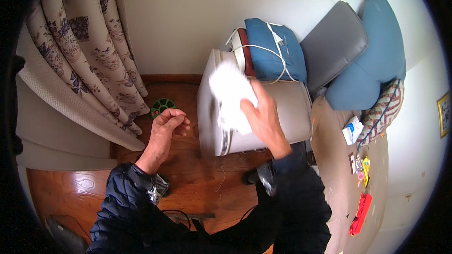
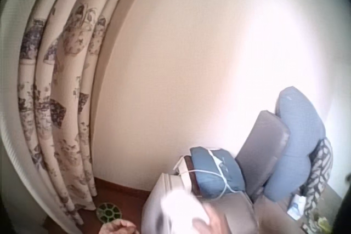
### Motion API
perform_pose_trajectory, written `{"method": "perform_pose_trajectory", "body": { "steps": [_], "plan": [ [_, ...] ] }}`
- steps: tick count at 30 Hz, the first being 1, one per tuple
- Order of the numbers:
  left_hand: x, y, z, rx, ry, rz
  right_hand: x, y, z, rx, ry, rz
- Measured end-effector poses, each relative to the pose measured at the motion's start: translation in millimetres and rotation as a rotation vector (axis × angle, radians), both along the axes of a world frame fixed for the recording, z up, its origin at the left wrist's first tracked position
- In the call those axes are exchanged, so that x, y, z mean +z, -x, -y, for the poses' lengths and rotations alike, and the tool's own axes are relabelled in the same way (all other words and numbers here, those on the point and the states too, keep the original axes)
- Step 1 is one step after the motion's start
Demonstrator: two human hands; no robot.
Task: The person wipes the side and top of a small white cabinet with a white cloth, then places the cloth on the bed. The person picks up a red cloth and places it on the cabinet, then picks up a yellow chip bag and places it on the cabinet.
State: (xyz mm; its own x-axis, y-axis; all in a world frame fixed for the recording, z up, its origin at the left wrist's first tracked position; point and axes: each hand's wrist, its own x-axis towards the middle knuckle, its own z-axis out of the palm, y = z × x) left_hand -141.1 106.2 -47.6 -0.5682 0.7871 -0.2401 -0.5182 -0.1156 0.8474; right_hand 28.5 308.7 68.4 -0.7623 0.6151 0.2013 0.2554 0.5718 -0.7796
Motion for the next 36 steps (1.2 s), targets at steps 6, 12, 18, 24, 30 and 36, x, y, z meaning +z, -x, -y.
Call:
{"method": "perform_pose_trajectory", "body": {
  "steps": [6,12,18,24,30,36],
  "plan": [
    [-1.1,8.3,1.0,0.015,0.008,0.026,-47.2,145.5,-79.8,-0.089,-0.917,0.233],
    [-2.6,16.1,-1.4,0.011,0.025,0.017,-94.8,167.0,-90.1,0.133,-1.152,0.565],
    [-0.1,10.9,-3.8,0.01,0.039,-0.023,-107.8,139.8,-50.7,0.317,-1.434,0.669],
    [-1.4,13.3,1.9,0.097,-0.004,-0.026,-110.9,31.5,11.4,0.483,-1.69,0.285],
    [-3.1,14.3,9.6,0.06,0.01,-0.064,-98.0,-80.7,103.4,0.846,-0.686,0.678],
    [-2.2,7.4,14.9,0.043,-0.007,-0.067,-21.6,-88.0,75.5,0.411,0.257,0.447]
  ]
}}
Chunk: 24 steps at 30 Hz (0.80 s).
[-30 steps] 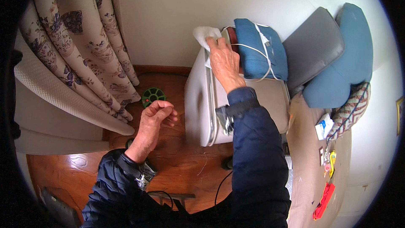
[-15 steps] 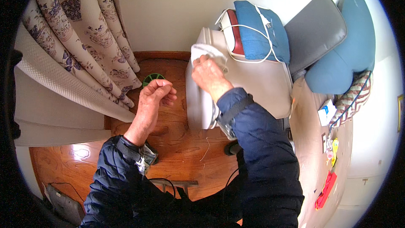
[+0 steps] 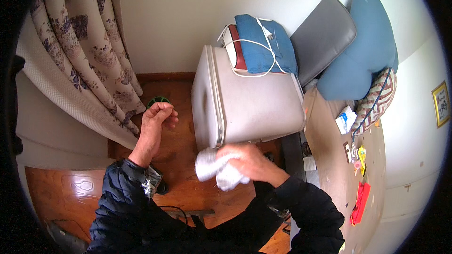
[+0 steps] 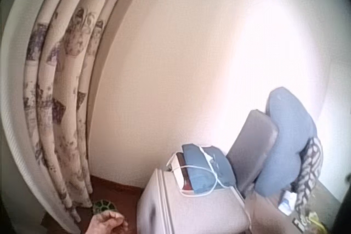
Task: The person wipes the side and top of a small white cabinet with a white cloth, then places the cloth on the bed. The person picks up a red cloth and places it on the cabinet, then picks up a yellow chip bag and places it on the cabinet.
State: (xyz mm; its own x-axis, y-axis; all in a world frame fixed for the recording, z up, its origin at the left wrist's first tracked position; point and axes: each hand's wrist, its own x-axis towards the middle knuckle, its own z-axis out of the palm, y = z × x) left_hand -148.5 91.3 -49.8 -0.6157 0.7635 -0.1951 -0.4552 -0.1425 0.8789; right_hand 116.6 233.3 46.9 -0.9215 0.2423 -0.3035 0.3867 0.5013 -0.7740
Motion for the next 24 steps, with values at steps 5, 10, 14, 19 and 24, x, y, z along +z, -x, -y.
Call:
{"method": "perform_pose_trajectory", "body": {
  "steps": [5,10,14,19,24],
  "plan": [
    [2.5,-1.8,-8.0,-0.01,0.002,0.013,33.0,90.1,-67.0,-0.349,-0.329,-0.599],
    [3.2,4.1,-12.6,0.003,0.005,0.049,-13.2,200.5,-143.1,-0.365,-0.829,-0.274],
    [3.4,11.8,-17.1,0.021,0.014,0.068,-60.9,208.2,-165.7,-0.288,-0.834,-0.084],
    [5.9,7.5,-24.2,0.001,0.017,0.058,-75.5,147.4,-143.6,-0.366,-0.72,-0.261],
    [5.4,-4.6,-19.6,-0.009,0.031,0.045,-44.1,24.5,-61.8,-0.376,-0.205,-0.119]
  ]
}}
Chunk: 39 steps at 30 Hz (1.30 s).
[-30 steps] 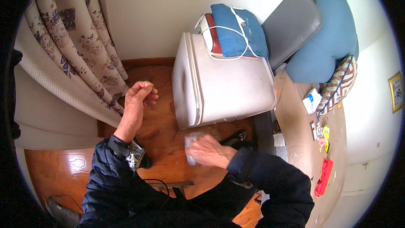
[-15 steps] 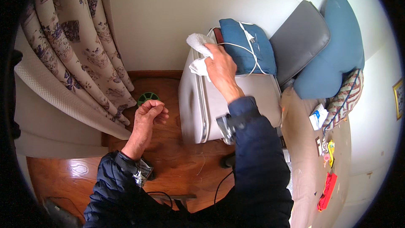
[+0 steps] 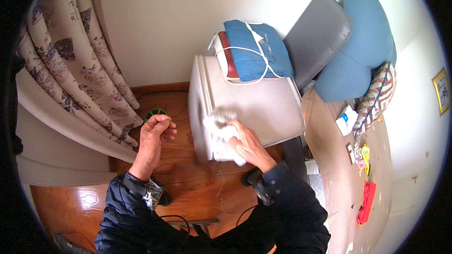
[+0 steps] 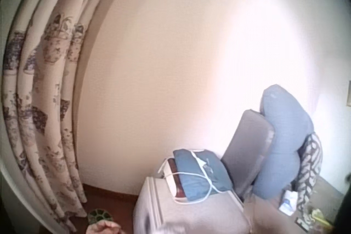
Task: The person wipes the side and top of a small white cabinet with a white cloth, then places the cloth on the bed. The person picks up a red cloth and places it on the cabinet, then picks up a yellow chip bag and places it on the cabinet.
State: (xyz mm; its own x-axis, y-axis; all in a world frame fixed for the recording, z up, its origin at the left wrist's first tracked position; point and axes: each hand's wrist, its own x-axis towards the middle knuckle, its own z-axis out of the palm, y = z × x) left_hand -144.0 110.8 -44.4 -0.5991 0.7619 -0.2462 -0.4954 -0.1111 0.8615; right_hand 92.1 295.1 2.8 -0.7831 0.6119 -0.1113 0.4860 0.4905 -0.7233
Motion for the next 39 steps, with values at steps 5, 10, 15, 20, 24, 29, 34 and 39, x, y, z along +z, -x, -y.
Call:
{"method": "perform_pose_trajectory", "body": {
  "steps": [5,10,15,20,24,29,34,39],
  "plan": [
    [-3.3,-12.7,-2.6,-0.048,-0.009,-0.043,36.3,-50.3,17.6,-0.301,0.275,-0.062],
    [-3.7,-20.0,-12.6,-0.057,0.002,-0.063,17.8,-6.9,-9.1,0.069,-0.649,-0.173],
    [-2.9,-15.4,-12.4,-0.041,0.007,-0.089,-29.1,34.1,-54.6,0.265,-1.033,0.178],
    [-2.5,-15.8,-10.3,-0.052,0.028,-0.077,-44.0,-16.4,-137.0,0.058,-1.117,0.254],
    [-0.2,-17.4,-12.4,-0.05,0.023,-0.081,-39.4,-55.0,-197.3,-0.227,-1.097,0.518],
    [-3.5,-21.6,-16.9,-0.076,0.058,-0.075,-42.2,-70.6,-234.7,-0.165,-1.229,0.523],
    [-8.6,-22.3,-25.6,-0.07,0.114,-0.065,-42.7,-71.3,-258.4,-0.28,-1.166,0.577],
    [-9.7,-22.0,-29.3,-0.084,0.11,-0.074,-38.4,-79.8,-255.3,-0.253,-1.144,0.635]
  ]
}}
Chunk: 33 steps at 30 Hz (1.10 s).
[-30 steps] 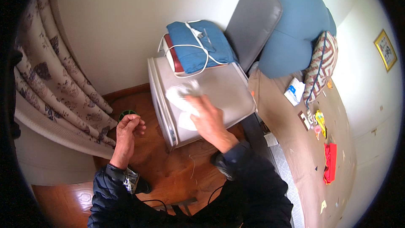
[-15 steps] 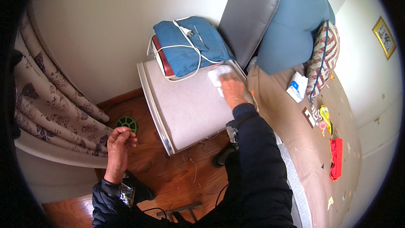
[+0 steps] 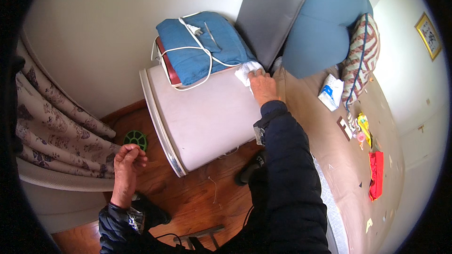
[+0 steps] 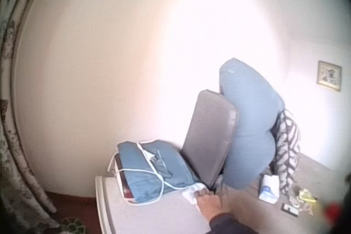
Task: The person wipes the side and top of a small white cabinet with a white cloth, then places the cloth on the bed. The person picks up a red cloth and places it on the cabinet, then picks up a yellow chip bag and places it on the cabinet.
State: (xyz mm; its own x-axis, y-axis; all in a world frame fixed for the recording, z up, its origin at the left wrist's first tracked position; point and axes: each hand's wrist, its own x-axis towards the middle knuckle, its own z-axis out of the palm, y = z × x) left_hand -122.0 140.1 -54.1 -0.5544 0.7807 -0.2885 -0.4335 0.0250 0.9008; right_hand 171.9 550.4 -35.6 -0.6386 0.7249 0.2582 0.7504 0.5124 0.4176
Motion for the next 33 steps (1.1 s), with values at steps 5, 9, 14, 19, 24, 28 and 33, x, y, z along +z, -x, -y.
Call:
{"method": "perform_pose_trajectory", "body": {
  "steps": [5,9,14,19,24,28,33],
  "plan": [
    [1.7,0.9,0.8,0.004,-0.029,-0.033,-4.0,-47.8,43.0,0.003,0.042,-0.057],
    [4.2,-3.9,5.6,-0.008,-0.071,-0.057,-32.7,-132.7,96.7,0.087,0.002,-0.155],
    [5.3,-6.4,15.6,-0.022,-0.121,-0.067,-66.7,-265.4,162.9,-0.522,0.747,-0.416],
    [1.8,-5.5,11.6,-0.037,-0.092,-0.079,-10.1,-281.7,165.0,-0.396,0.639,-0.981],
    [-2.6,-6.8,5.6,-0.038,-0.061,-0.079,40.2,-193.9,139.2,-0.097,0.434,-0.893],
    [-2.4,-3.2,6.8,-0.087,-0.055,-0.122,1.5,-132.2,123.7,-0.135,0.114,-0.707],
    [-3.5,-0.2,8.5,-0.077,-0.05,-0.122,-112.3,-117.1,150.7,-0.517,0.167,-0.864]
  ]
}}
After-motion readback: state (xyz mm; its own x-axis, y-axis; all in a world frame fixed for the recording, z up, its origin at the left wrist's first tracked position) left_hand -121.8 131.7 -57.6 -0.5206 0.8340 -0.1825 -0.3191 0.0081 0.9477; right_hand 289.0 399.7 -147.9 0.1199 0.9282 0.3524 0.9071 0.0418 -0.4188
